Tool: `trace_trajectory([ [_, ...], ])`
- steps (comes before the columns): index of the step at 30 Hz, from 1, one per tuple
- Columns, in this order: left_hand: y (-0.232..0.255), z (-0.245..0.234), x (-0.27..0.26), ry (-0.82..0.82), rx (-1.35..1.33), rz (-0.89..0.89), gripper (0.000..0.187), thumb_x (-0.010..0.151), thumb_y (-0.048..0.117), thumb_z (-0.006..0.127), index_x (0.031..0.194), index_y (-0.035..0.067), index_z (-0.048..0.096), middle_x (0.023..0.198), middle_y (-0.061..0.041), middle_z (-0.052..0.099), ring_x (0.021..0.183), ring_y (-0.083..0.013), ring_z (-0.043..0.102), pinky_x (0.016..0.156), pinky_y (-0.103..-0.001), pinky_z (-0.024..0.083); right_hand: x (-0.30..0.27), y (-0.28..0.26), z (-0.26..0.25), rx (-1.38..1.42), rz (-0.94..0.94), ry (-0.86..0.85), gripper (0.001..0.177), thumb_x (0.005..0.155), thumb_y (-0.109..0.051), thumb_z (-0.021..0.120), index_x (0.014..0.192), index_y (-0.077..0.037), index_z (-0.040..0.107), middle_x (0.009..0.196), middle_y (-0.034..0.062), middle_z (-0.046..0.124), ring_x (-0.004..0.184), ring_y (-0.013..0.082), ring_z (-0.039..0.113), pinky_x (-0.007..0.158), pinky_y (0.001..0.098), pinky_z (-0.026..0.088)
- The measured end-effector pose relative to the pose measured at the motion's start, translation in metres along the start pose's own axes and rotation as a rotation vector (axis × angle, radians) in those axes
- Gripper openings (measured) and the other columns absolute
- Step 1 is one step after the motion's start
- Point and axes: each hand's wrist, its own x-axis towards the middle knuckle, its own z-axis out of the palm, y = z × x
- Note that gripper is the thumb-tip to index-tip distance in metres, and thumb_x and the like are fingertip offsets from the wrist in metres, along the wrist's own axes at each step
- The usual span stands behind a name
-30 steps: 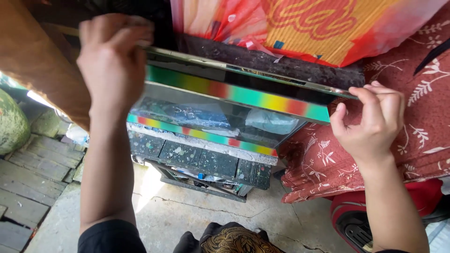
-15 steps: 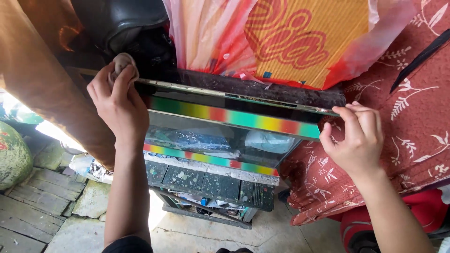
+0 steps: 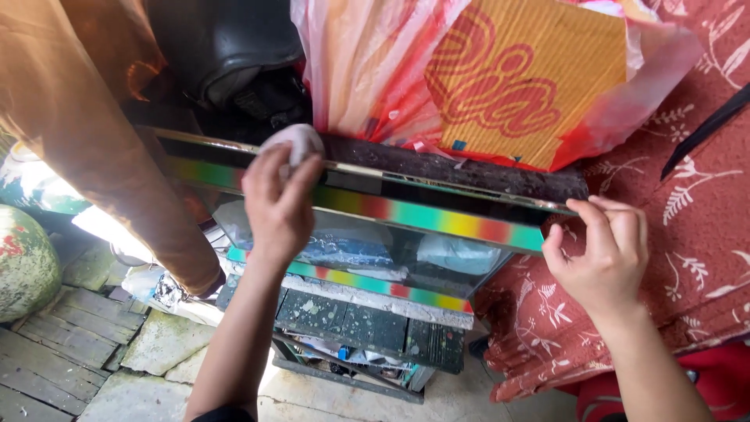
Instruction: Sweeping the floor with a broom and wiping a glass display case with a cloth
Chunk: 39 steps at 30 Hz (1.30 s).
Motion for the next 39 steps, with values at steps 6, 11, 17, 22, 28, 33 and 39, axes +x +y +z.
trace_trajectory([
  [6, -0.051, -0.018, -0.024, 0.216, 0.082, -0.291, 0.044, 0.081, -0.015, 0.04, 0.119, 0.002, 0.053, 0.115, -0.028, 0.042, 0.101, -0.0428, 0.049, 0.084, -0.046, 0.04, -0.001, -0.001, 0.004, -0.026, 0.024, 0.023, 0.021, 0.081, -0.007, 0.066, 0.099, 0.005, 0.065, 0.092, 0.0174, 0.052, 0.093, 0.0333, 0.058, 0.083, 0.0427, 0.049],
  [11, -0.035, -0.023, -0.022, 0.083, 0.073, -0.16, 0.031, 0.091, -0.01, 0.044, 0.118, 0.004, 0.054, 0.119, -0.026, 0.044, 0.104, -0.0436, 0.05, 0.089, -0.05, 0.041, -0.001, -0.001, 0.008, -0.022, 0.029, 0.067, 0.02, 0.081, -0.008, 0.065, 0.096, 0.005, 0.065, 0.09, 0.0173, 0.053, 0.091, 0.0331, 0.058, 0.082, 0.0425, 0.048],
  [17, -0.031, -0.029, -0.009, 0.122, -0.224, -0.48, 0.016, 0.085, -0.005, 0.044, 0.1, 0.002, 0.046, 0.099, -0.016, 0.039, 0.091, -0.0277, 0.04, 0.08, -0.037, 0.034, 0.0, -0.002, 0.006, -0.031, 0.034, 0.057, 0.022, 0.077, -0.004, 0.066, 0.097, 0.005, 0.063, 0.091, 0.017, 0.052, 0.093, 0.0321, 0.056, 0.082, 0.0415, 0.049],
  [22, -0.026, -0.021, -0.028, -0.002, 0.054, -0.269, 0.042, 0.082, -0.015, 0.044, 0.119, 0.003, 0.056, 0.125, -0.028, 0.042, 0.11, -0.0442, 0.044, 0.093, -0.051, 0.038, 0.0, 0.0, 0.006, -0.016, 0.039, 0.044, 0.023, 0.077, -0.003, 0.065, 0.098, 0.005, 0.062, 0.09, 0.0171, 0.052, 0.094, 0.0325, 0.057, 0.082, 0.0419, 0.049],
  [28, -0.061, -0.019, -0.047, 0.083, -0.038, -0.272, 0.045, 0.077, -0.01, 0.055, 0.121, 0.0, 0.06, 0.123, -0.024, 0.042, 0.112, -0.0399, 0.046, 0.096, -0.045, 0.037, -0.005, 0.007, 0.013, -0.002, -0.002, 0.146, 0.029, 0.07, -0.01, 0.068, 0.098, 0.0, 0.065, 0.087, 0.0107, 0.048, 0.089, 0.0294, 0.062, 0.08, 0.0404, 0.049],
  [33, -0.043, -0.017, -0.039, 0.038, 0.057, -0.25, 0.047, 0.073, -0.009, 0.06, 0.119, 0.0, 0.062, 0.12, -0.026, 0.043, 0.109, -0.0435, 0.045, 0.095, -0.047, 0.037, -0.002, 0.001, 0.007, -0.001, -0.018, 0.083, 0.036, 0.069, -0.009, 0.067, 0.102, 0.003, 0.062, 0.09, 0.0134, 0.047, 0.094, 0.0331, 0.06, 0.085, 0.0432, 0.049],
  [39, -0.051, -0.019, -0.028, 0.082, 0.014, -0.263, 0.046, 0.076, -0.013, 0.057, 0.12, 0.0, 0.061, 0.119, -0.026, 0.046, 0.107, -0.044, 0.047, 0.093, -0.048, 0.037, -0.002, 0.001, 0.005, -0.005, -0.027, 0.066, 0.037, 0.069, -0.009, 0.067, 0.103, 0.004, 0.062, 0.091, 0.0142, 0.046, 0.095, 0.0343, 0.059, 0.088, 0.0439, 0.048],
])
